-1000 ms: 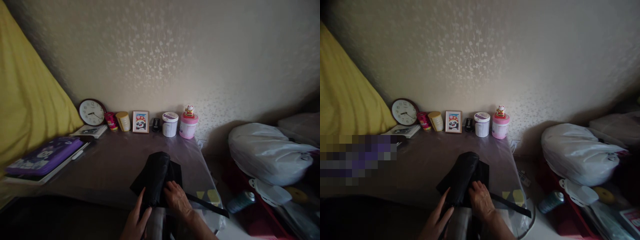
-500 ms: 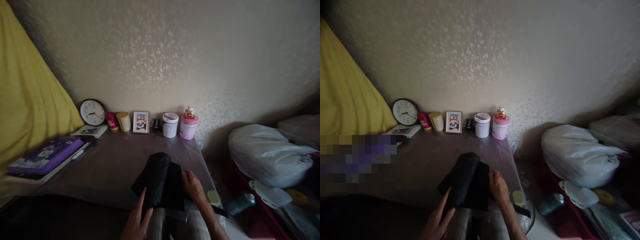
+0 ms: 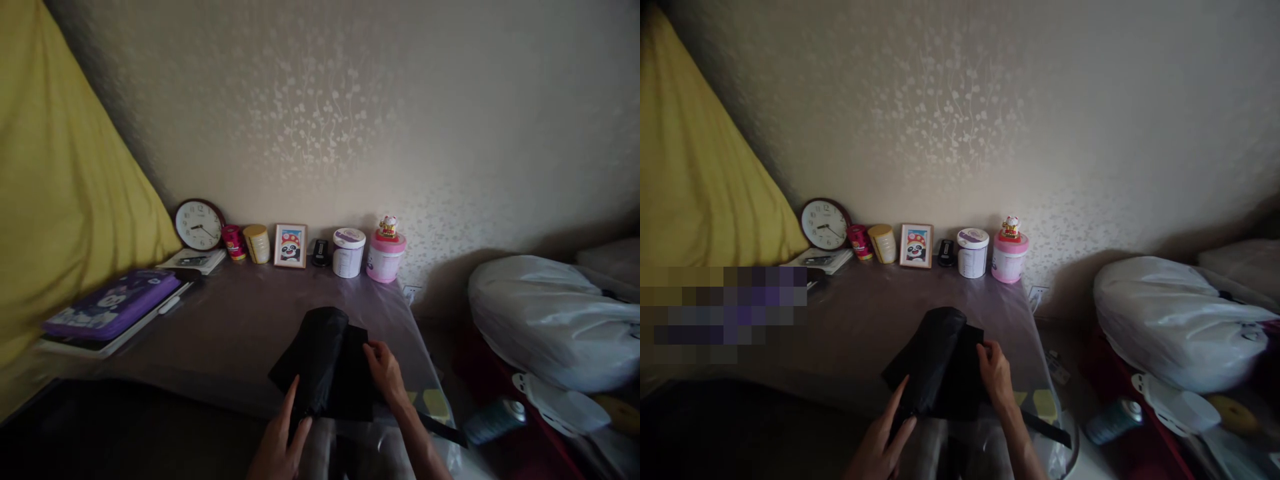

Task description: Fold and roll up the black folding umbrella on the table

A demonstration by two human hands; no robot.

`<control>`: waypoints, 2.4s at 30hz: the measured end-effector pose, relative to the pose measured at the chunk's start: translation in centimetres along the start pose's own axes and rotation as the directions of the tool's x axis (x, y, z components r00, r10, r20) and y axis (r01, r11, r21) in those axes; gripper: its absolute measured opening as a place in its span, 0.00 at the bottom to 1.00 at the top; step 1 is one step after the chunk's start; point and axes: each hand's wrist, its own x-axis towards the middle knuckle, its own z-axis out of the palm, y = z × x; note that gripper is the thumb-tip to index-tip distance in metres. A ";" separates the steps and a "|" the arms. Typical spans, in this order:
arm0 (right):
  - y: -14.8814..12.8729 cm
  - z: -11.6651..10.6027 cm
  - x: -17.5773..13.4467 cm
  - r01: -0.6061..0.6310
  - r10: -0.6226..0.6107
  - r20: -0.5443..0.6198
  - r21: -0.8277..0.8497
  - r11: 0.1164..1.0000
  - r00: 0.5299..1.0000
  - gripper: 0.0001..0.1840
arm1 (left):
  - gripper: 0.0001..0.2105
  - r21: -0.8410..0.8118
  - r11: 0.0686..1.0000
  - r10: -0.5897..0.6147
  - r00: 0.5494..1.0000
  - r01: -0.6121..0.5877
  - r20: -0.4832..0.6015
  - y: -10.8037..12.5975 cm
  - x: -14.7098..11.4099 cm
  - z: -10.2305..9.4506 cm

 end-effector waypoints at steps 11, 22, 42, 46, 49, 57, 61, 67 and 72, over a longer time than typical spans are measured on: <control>-0.2 0.6 0.1 0.007 -0.007 0.021 0.017 1.000 1.000 0.23 | 0.31 -0.002 1.000 0.008 1.000 -0.008 -0.024 0.1 0.0 0.0; -0.6 0.4 0.4 -0.109 0.056 0.157 0.355 0.928 0.986 0.28 | 0.33 -0.152 0.986 -0.070 0.997 0.071 0.012 0.8 -0.1 0.2; -6.2 4.6 0.7 0.015 -0.128 0.213 0.461 0.887 0.969 0.25 | 0.31 0.035 0.995 0.088 0.995 -0.089 0.047 -0.7 0.2 0.1; -5.7 4.3 -0.3 0.157 -0.285 0.243 0.438 0.885 0.927 0.19 | 0.30 0.037 0.994 0.102 0.994 -0.103 0.032 -0.8 0.2 0.1; -5.4 4.0 -1.8 0.335 -0.407 0.194 0.321 0.886 0.892 0.14 | 0.29 0.004 0.997 0.080 0.997 -0.080 0.017 -0.5 0.0 0.0; -5.6 3.8 -6.2 0.715 -0.709 0.203 0.058 0.697 0.675 0.12 | 0.33 0.040 0.999 0.028 1.000 -0.028 0.009 0.4 -0.3 0.0; -5.7 3.9 -7.0 0.733 -0.718 0.235 0.036 0.680 0.655 0.13 | 0.34 0.168 0.975 0.157 0.987 -0.147 -0.046 0.2 -0.2 0.2; -5.7 3.8 -6.8 0.716 -0.713 0.234 0.091 0.693 0.661 0.12 | 0.26 0.345 0.916 0.202 0.978 -0.206 0.047 -0.5 0.1 0.9; -5.1 3.4 -4.5 0.698 -0.713 0.154 0.146 0.701 0.684 0.12 | 0.25 0.389 0.892 0.216 0.973 -0.228 0.075 -0.5 0.2 0.9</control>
